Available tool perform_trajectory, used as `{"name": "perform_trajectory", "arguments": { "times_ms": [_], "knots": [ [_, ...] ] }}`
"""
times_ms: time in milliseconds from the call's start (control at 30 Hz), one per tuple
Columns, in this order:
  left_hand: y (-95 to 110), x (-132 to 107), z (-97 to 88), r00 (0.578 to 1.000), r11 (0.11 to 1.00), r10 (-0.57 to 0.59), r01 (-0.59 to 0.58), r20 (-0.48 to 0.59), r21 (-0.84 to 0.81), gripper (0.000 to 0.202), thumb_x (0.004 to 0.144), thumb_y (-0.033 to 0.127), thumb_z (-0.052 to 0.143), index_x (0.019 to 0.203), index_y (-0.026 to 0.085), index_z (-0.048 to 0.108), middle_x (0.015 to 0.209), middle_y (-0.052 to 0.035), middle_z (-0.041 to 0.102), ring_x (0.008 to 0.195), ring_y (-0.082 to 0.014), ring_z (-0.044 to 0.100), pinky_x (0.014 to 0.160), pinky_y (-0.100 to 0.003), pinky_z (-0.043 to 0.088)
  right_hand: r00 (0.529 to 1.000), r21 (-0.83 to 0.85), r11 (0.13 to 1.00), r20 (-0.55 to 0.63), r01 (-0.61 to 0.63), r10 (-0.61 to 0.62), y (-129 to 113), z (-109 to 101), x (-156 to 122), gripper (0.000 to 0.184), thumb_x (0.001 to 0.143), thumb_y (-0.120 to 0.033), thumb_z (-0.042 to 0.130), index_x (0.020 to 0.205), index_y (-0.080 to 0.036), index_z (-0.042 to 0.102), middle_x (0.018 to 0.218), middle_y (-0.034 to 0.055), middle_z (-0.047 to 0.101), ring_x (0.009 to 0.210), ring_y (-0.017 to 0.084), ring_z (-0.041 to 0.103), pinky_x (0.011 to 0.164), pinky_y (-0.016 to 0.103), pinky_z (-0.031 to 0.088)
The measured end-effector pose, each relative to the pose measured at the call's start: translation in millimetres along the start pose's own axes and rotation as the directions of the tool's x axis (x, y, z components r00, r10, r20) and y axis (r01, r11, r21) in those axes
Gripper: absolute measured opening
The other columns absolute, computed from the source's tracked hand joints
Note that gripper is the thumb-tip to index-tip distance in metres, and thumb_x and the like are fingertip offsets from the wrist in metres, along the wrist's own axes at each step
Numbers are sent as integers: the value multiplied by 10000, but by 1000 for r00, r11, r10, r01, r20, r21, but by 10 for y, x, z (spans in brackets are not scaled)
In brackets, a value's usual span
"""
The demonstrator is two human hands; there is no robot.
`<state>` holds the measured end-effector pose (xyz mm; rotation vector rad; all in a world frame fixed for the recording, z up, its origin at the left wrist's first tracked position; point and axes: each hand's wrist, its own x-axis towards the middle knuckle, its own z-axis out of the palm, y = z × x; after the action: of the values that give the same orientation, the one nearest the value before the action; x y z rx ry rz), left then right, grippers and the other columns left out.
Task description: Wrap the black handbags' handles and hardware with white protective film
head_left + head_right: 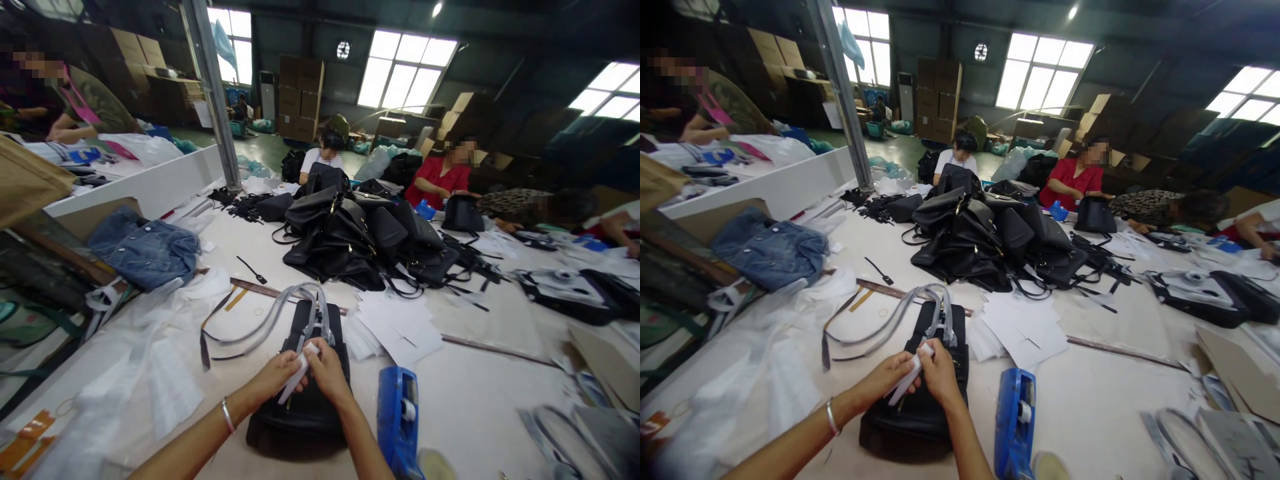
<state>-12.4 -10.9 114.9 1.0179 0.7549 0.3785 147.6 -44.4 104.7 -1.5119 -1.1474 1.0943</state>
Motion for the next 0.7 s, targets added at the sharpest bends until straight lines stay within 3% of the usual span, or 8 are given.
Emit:
{"name": "perform_trajectory", "arguments": {
  "times_ms": [67,167,233,333,467,600,700],
  "knots": [
    [24,-111,-68,998,999,-36,35,49,15,483,821,593,523,957,131,574,834,-104,694,683,-171,636,582,-251,444,998,91,996,-53,-26,30,17,59,-54,307,826,-429,551,1002,-179,577,735,3,626,553,134,548,499,238,442],
    [23,-229,-115,1000,999,-5,5,2,-33,500,838,593,493,975,125,601,840,-101,692,711,-181,630,612,-266,450,982,245,968,-162,-50,92,60,242,-230,398,846,-446,524,1137,-175,519,896,63,664,752,188,627,623,286,505],
    [3,-257,-112,999,998,4,-7,-43,-69,481,832,582,512,949,127,615,805,-80,683,697,-176,616,617,-266,448,973,270,962,-205,-49,107,87,401,-367,384,857,-444,511,1143,-189,520,997,86,667,863,212,639,702,313,515],
    [-15,-272,-95,997,993,-11,1,-81,-115,433,812,556,564,909,139,629,755,-46,660,654,-157,583,611,-254,438,971,267,962,-206,-62,120,108,606,-500,335,863,-440,497,1108,-216,547,1037,78,673,873,220,647,725,330,519],
    [15,-328,-77,998,980,14,-27,-66,-197,392,817,502,590,971,146,648,855,-59,673,763,-174,598,710,-264,447,967,322,946,-224,-47,124,139,743,-505,341,852,-426,510,1117,-215,545,1089,78,668,990,237,632,793,339,512],
    [26,-373,-48,996,982,33,-48,-84,-181,426,791,522,611,966,139,676,868,-76,692,803,-196,605,748,-271,438,957,275,961,-267,-41,117,173,826,-466,286,837,-353,509,1095,-229,523,1015,50,685,936,218,649,800,334,508],
    [10,-349,-44,992,985,44,-63,-121,-163,435,761,514,650,948,123,690,852,-83,704,776,-200,611,718,-270,440,937,111,992,-334,-67,101,145,905,-457,233,857,-320,469,1067,-231,517,993,54,680,911,218,651,791,334,501]
  ]
}}
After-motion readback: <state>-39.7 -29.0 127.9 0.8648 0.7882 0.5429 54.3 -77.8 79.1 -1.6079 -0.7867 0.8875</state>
